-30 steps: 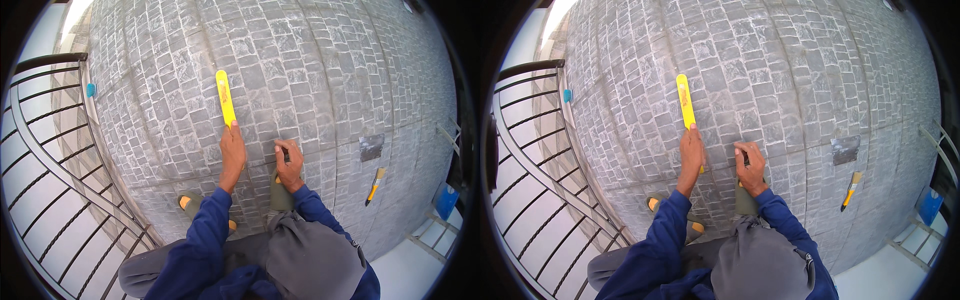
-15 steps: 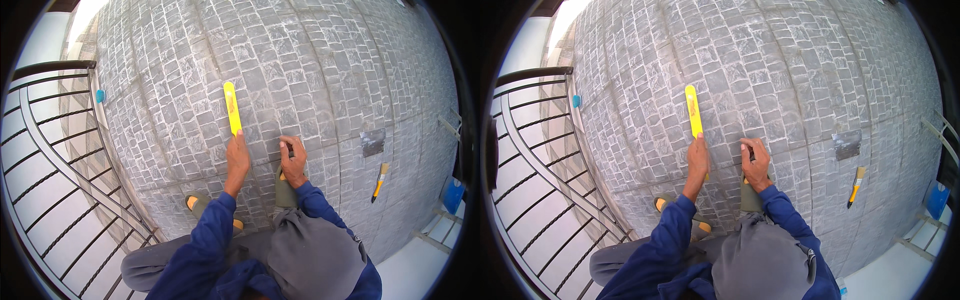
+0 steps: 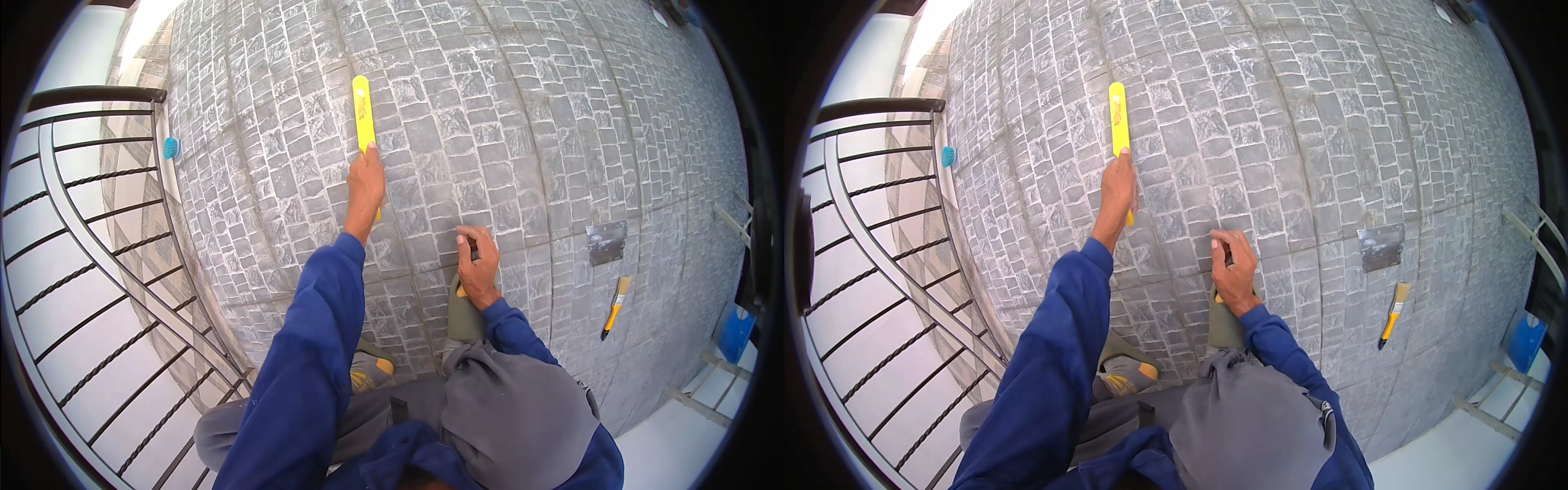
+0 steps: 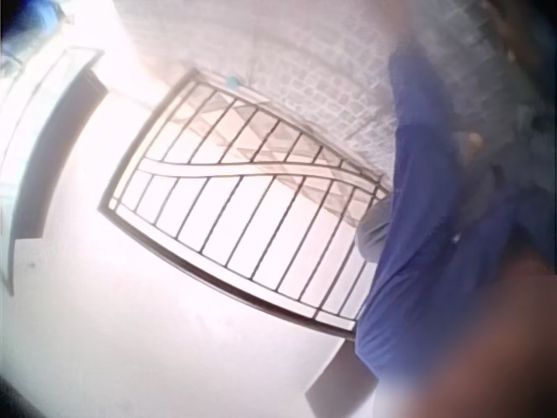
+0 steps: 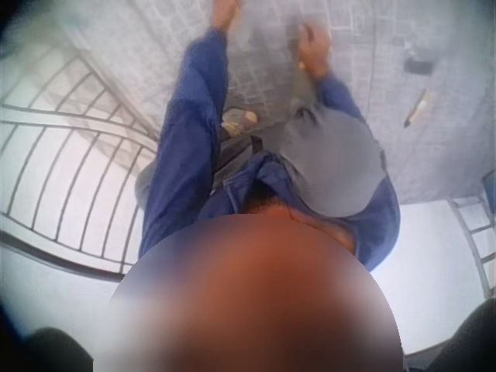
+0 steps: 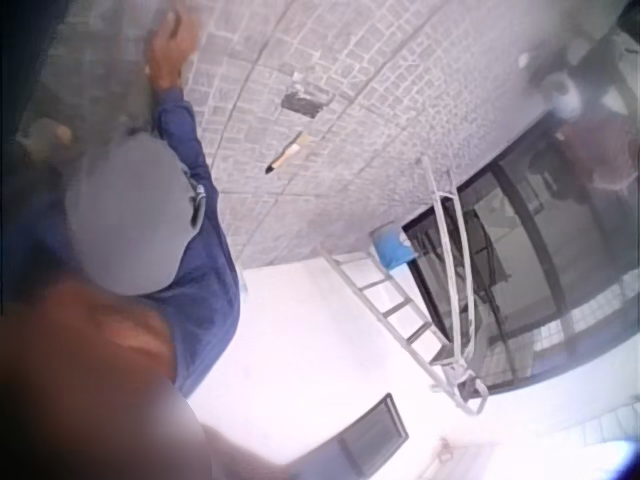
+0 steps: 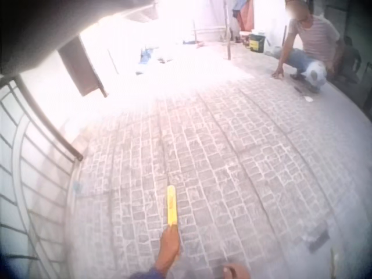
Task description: The person applies grout to tiled floor joints using a rubber float, then brushes and wipes the surface with a yellow brush and a small paintbrush. The person also uses a trowel to spread grout in a localized area.
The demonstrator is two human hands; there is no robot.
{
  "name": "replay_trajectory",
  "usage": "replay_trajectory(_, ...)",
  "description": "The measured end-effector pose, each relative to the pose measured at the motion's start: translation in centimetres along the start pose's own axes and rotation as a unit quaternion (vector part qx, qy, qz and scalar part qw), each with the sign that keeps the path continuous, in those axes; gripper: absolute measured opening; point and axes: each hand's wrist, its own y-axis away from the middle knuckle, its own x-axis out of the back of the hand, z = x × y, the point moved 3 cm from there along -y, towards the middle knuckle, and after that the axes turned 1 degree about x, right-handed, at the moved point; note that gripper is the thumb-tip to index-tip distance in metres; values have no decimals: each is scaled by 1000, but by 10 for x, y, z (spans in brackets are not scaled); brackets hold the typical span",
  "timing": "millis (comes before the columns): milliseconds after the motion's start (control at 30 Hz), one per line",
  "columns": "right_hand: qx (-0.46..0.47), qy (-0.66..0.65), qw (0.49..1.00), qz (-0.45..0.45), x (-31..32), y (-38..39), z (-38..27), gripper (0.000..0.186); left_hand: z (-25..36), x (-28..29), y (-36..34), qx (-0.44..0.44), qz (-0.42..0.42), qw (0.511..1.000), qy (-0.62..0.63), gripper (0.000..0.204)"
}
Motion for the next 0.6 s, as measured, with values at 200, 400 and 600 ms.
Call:
replay_trajectory(200, -10, 14, 1000, 13, 3, 1, 1, 11, -67, -19, 136, 29, -4, 999, -24, 57)
replay_trajectory(400, -4, 17, 1000, -8, 2, 0, 0, 12, -12, -16, -4, -8, 14, 998, 62, 59)
replay_trajectory(600, -9, 0, 1000, 2, 4, 0, -2, 12, 17, 21, -36, 62, -109, 974, 191, 49)
